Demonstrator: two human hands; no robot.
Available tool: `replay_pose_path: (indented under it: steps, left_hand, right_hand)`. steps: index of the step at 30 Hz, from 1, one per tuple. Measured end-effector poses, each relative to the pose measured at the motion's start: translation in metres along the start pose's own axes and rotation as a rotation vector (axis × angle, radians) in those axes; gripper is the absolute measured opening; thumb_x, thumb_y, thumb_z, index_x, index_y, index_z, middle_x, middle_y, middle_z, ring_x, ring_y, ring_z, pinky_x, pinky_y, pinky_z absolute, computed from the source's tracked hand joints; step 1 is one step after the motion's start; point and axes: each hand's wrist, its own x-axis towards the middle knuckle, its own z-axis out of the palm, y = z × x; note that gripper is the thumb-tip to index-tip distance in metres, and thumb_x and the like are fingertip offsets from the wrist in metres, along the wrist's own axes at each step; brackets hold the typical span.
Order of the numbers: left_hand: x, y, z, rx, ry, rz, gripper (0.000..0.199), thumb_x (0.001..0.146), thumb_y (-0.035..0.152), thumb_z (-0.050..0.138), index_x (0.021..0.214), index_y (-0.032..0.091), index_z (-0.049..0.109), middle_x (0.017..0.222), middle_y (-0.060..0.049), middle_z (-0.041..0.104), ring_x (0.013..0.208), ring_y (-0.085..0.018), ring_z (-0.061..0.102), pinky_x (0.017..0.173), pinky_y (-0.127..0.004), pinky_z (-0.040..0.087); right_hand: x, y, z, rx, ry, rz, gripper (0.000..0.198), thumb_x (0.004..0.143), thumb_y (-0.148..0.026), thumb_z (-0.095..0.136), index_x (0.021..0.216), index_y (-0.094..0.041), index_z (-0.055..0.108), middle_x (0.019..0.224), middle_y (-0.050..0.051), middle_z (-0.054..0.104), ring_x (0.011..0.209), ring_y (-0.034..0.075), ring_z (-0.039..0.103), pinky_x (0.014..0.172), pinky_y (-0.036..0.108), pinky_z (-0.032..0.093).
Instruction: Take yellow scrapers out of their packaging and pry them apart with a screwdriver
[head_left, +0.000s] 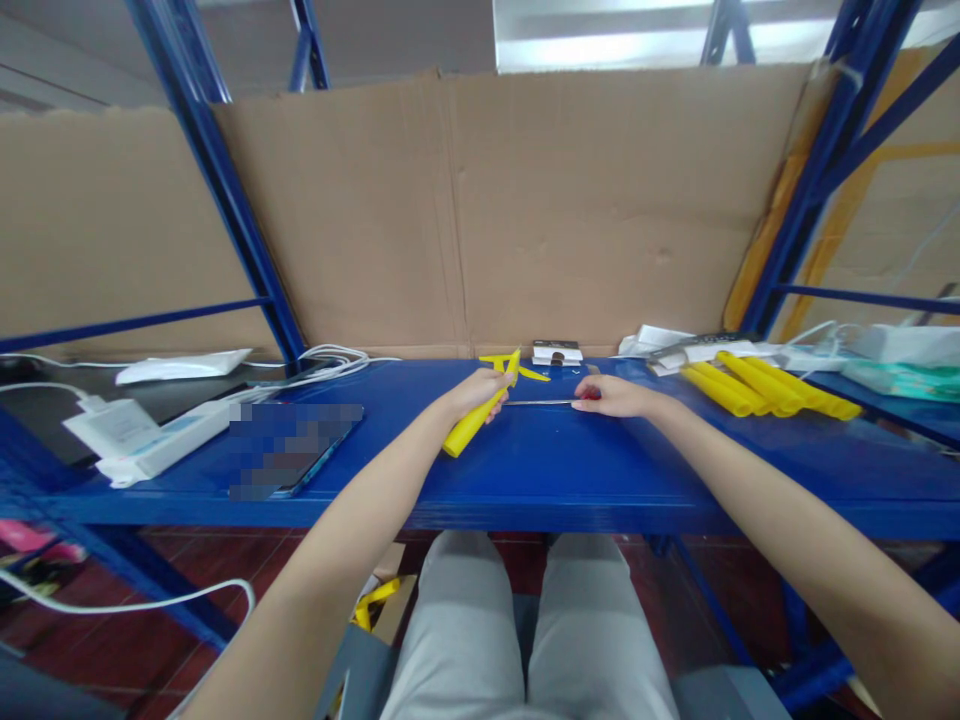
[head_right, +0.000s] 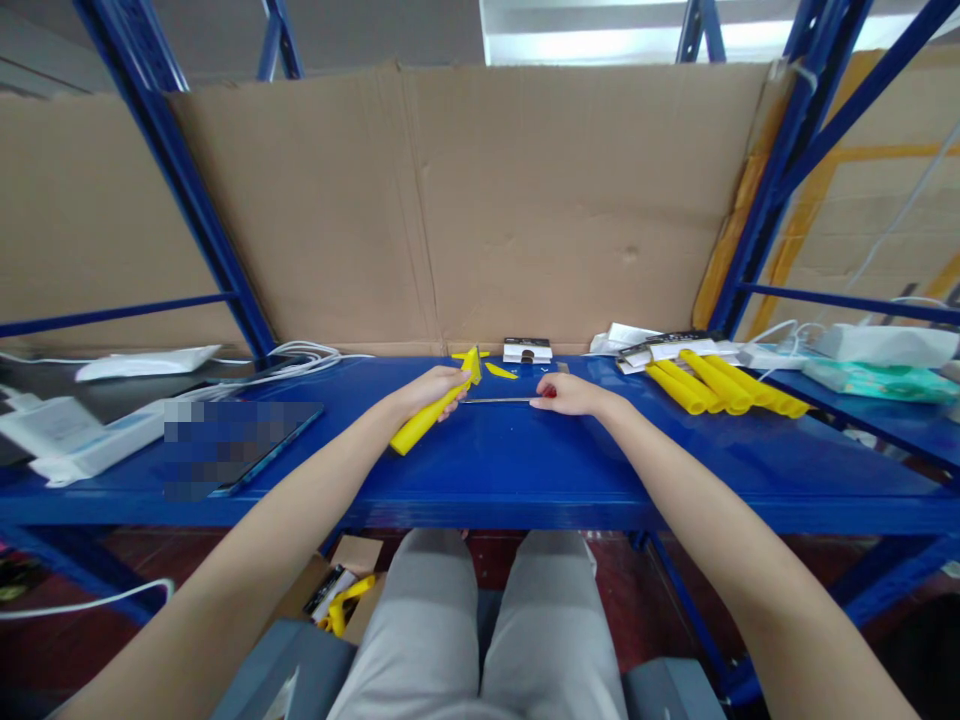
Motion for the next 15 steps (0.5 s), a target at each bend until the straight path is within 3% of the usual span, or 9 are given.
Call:
replay_pose_path:
  steps: [9, 15]
  left_hand:
    - [0.008, -0.007, 0.003, -0.023, -0.033, 0.014, 0.024, 0.094, 0.031, 0.047, 0.074, 0.018, 0.047, 0.052, 0.003, 0.048, 0.034, -0.007, 0.042, 0.033, -0.019, 0.034]
    - [0.006, -0.006, 0.004, 0.007, -0.042, 0.002, 0.030, 0.094, 0.033, 0.045, 0.069, 0.017, 0.047, 0.045, 0.003, 0.045, 0.032, -0.009, 0.042, 0.033, -0.020, 0.035]
  right_hand:
    - [0.025, -0.020, 0.008, -0.008, 0.051, -0.071, 0.021, 0.086, -0.029, 0.058, 0.098, -0.014, 0.066, 0.100, 0.012, 0.071, 0.087, 0.020, 0.065, 0.081, 0.032, 0.050]
    - [0.051, -0.037, 0.014, 0.020, 0.021, -0.091, 0.018, 0.086, -0.027, 0.058, 0.088, -0.013, 0.068, 0.090, 0.011, 0.073, 0.079, 0.020, 0.066, 0.073, 0.030, 0.050]
